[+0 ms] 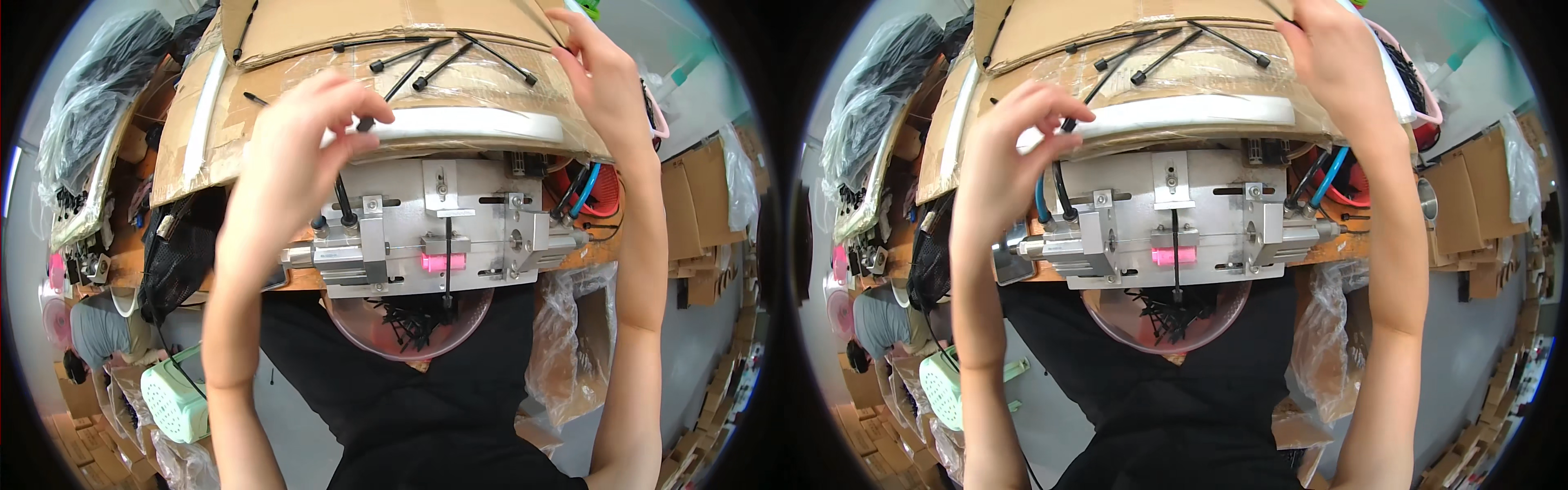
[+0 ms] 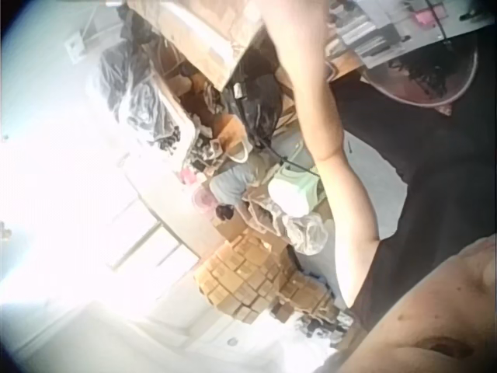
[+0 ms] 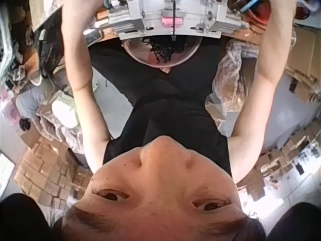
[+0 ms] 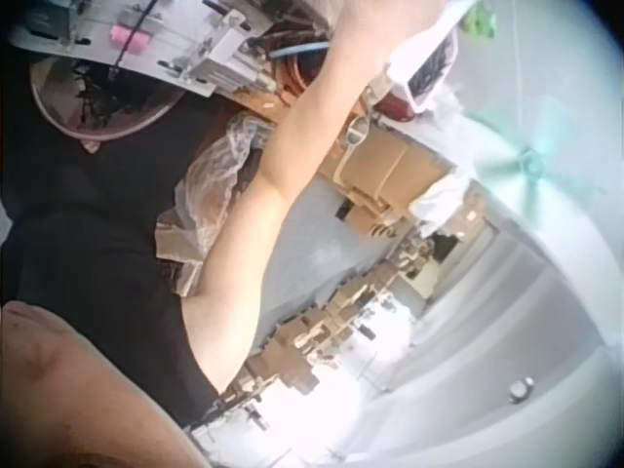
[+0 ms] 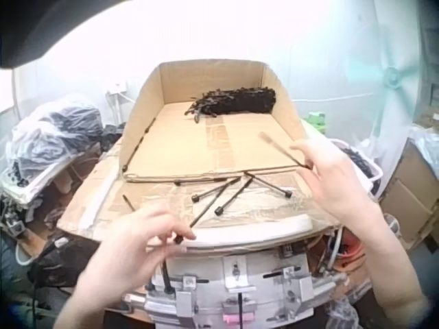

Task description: The person repeatedly picks up black cable assemblies from a cardboard box and inserts them into a metal jig on a workbench. They manipulate the cables within the jig using both hands, then remove them and place them back into the box. The process is repeated continuously throughout the video.

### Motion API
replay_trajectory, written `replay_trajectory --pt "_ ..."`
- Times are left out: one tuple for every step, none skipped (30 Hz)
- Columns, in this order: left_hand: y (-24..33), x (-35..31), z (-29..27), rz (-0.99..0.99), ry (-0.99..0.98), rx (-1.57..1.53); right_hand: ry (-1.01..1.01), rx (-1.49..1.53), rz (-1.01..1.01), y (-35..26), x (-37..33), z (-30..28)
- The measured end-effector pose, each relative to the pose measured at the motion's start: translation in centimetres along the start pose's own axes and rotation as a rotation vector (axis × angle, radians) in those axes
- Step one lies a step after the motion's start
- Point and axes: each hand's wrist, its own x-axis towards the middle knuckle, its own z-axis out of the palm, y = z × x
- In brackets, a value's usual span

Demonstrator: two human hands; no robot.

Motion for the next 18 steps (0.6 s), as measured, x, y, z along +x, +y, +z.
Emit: replay_trajectory --pt "1.4 -1.3 1.4 -0.03 0.103 -0.023 -0.048 0.176 0.195 0.5 -1.2 -0.8" --pt "3.0 -3.0 2.6 -0.075 0.206 -0.038 -0.097 0.366 0.389 0.7 -2.2 -1.4" --pt "4.2 -5.0 3.8 -0.051 0.222 0.023 -0.111 0.479 0.443 0.8 -3.3 -2.4" --pt "5.2 -7.1 5.4 -0.024 0.241 0.082 -0.066 0.624 0.532 0.5 -4.5 -3.0" --pt "6.8 -9.5 6.5 -0.07 0.182 0.12 -0.019 0.793 0.609 0.0 -5.3 -3.3" --pt "7.9 -11.2 8.2 -0.107 0.125 0.14 0.03 0.941 0.69 -0.6 -6.2 -3.7" --pt "8.4 -12.3 9.7 -0.108 0.073 0.175 0.054 1.052 0.679 -1.3 -6.8 -3.9" --pt "9.0 -13.0 10.8 -0.105 0.021 0.21 0.083 1.162 0.666 -2.3 -7.1 -4.2" --pt "9.2 -13.1 11.9 -0.112 -0.021 0.264 0.115 1.27 0.651 -3.1 -7.5 -4.4" --pt "9.5 -13.3 12.5 -0.173 -0.066 0.247 0.148 1.217 0.647 -3.8 -8.0 -4.5" --pt "9.6 -13.3 12.9 -0.194 -0.084 0.239 0.18 1.164 0.641 -4.4 -8.5 -4.5" --pt "9.6 -13.2 13.0 -0.213 -0.099 0.234 0.215 1.113 0.631 -4.7 -8.9 -4.6" --pt "9.8 -13.2 13.0 -0.217 -0.11 0.252 0.242 1.115 0.643 -4.8 -9.4 -4.9" --pt "10.0 -13.3 12.9 -0.22 -0.121 0.269 0.253 1.1 0.64 -5.1 -9.6 -5.1" --pt "10.1 -13.3 12.9 -0.221 -0.131 0.286 0.265 1.084 0.636 -5.5 -9.8 -5.2" --pt "10.0 -13.2 13.0 -0.192 -0.115 0.305 0.277 1.067 0.631 -5.8 -10.0 -5.4" --pt "9.8 -13.0 13.0 -0.163 -0.098 0.323 0.277 1.06 0.587 -6.1 -10.2 -5.3" --pt "9.6 -13.0 13.1 -0.137 -0.083 0.342 0.273 1.021 0.58 -6.6 -10.5 -5.2"
